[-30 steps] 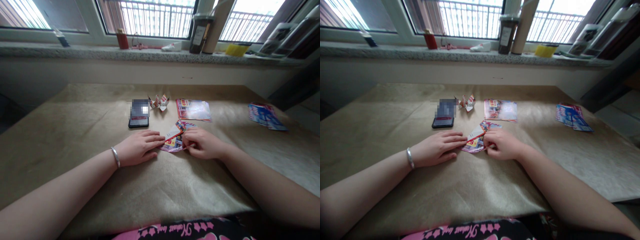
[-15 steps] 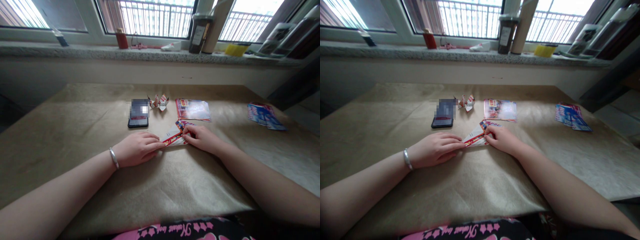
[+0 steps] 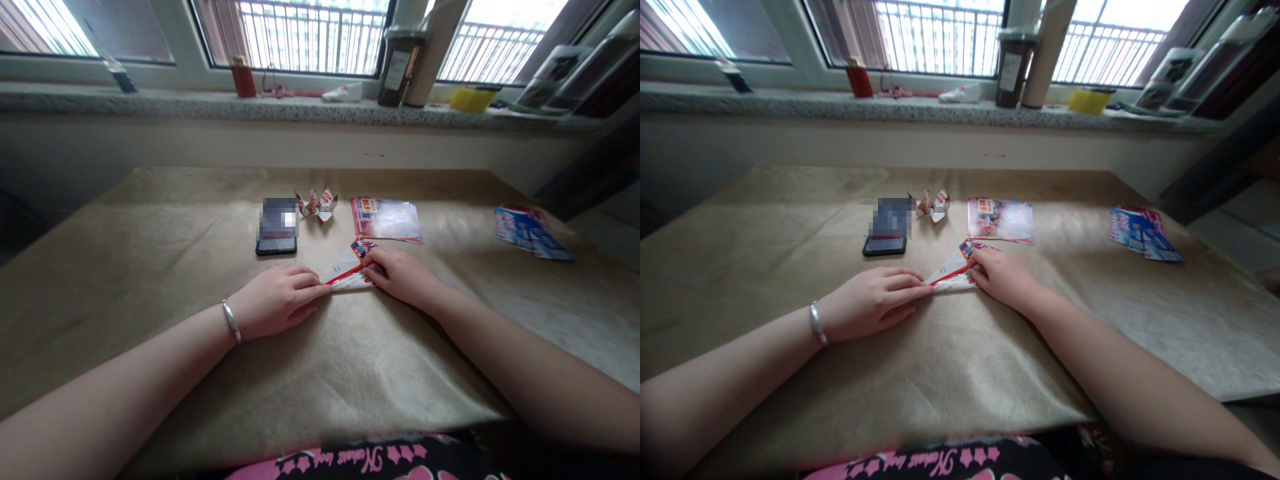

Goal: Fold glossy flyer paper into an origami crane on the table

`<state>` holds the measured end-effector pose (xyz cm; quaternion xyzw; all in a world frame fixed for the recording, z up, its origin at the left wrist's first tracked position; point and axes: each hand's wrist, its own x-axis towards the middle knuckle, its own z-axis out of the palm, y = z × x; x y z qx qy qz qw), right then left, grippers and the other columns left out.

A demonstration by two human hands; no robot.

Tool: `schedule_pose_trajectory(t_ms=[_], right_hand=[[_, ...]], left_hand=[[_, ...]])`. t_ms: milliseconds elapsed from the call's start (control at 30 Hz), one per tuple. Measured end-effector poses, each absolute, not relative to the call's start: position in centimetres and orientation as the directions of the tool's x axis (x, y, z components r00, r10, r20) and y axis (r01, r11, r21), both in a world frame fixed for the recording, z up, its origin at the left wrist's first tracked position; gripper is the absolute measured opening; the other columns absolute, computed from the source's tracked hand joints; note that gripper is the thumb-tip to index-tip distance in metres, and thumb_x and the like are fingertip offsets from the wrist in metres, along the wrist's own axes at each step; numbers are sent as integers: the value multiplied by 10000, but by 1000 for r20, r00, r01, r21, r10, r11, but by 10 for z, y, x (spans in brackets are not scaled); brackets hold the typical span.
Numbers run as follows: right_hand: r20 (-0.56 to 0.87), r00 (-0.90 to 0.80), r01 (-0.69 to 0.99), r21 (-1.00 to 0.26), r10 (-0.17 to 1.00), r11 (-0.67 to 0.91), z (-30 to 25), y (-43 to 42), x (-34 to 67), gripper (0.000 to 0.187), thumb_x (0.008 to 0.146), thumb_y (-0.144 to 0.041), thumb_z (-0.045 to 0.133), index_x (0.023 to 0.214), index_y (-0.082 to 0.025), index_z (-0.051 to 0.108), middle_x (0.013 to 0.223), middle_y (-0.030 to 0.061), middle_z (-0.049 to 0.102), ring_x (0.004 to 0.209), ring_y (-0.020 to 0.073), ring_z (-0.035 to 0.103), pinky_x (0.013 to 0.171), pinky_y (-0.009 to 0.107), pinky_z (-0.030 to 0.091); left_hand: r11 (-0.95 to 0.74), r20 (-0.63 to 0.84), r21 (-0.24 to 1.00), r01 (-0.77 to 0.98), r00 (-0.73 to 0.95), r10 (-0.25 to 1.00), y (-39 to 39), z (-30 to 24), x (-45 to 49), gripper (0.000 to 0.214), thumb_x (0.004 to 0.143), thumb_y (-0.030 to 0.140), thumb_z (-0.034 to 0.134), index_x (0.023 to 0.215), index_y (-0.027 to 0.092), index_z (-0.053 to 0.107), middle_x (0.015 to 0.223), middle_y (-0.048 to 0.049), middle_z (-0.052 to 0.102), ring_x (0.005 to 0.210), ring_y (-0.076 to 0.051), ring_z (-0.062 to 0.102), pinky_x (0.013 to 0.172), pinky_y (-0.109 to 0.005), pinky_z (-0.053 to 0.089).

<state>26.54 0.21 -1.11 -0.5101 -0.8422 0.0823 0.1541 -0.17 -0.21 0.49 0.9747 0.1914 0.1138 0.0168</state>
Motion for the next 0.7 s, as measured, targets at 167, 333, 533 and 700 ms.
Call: schedule_pose_trajectory(t_ms=[167,333,533,700], right_hand=[[129,-433,845,-286,892,452,-7,2,267,105,866,-243,468,837,-198,558,901,45,649,793,176,591,680,266,407],[75,-424,861,-275,903,428,-3,4,276,131,880,-272,446,809,-206,533,820,29,653,696,161,583,588,251,376],[100,-442,863,-225,891,453,0,5,282,156,888,-286,435,831,-205,555,836,40,647,710,162,575,606,260,388],[322,-485,845,-67,814,530,2,-2,265,182,877,-256,455,924,-190,618,966,83,637,896,225,542,815,348,391]], left_hand=[[-915,206,122,385,892,403,-3,3,-2,366,886,245,471,1240,177,535,1081,-109,614,986,-208,556,849,-363,514],[-920,210,149,364,897,389,-3,3,0,400,869,238,500,1261,162,519,1137,-119,605,1028,-225,535,878,-386,502],[-913,240,191,362,884,401,-3,3,1,395,879,249,492,1261,151,515,1162,-118,604,1058,-226,529,912,-385,489],[-913,234,185,363,886,400,-4,3,2,392,870,237,501,1255,171,522,1139,-116,607,1037,-226,532,894,-388,491]])
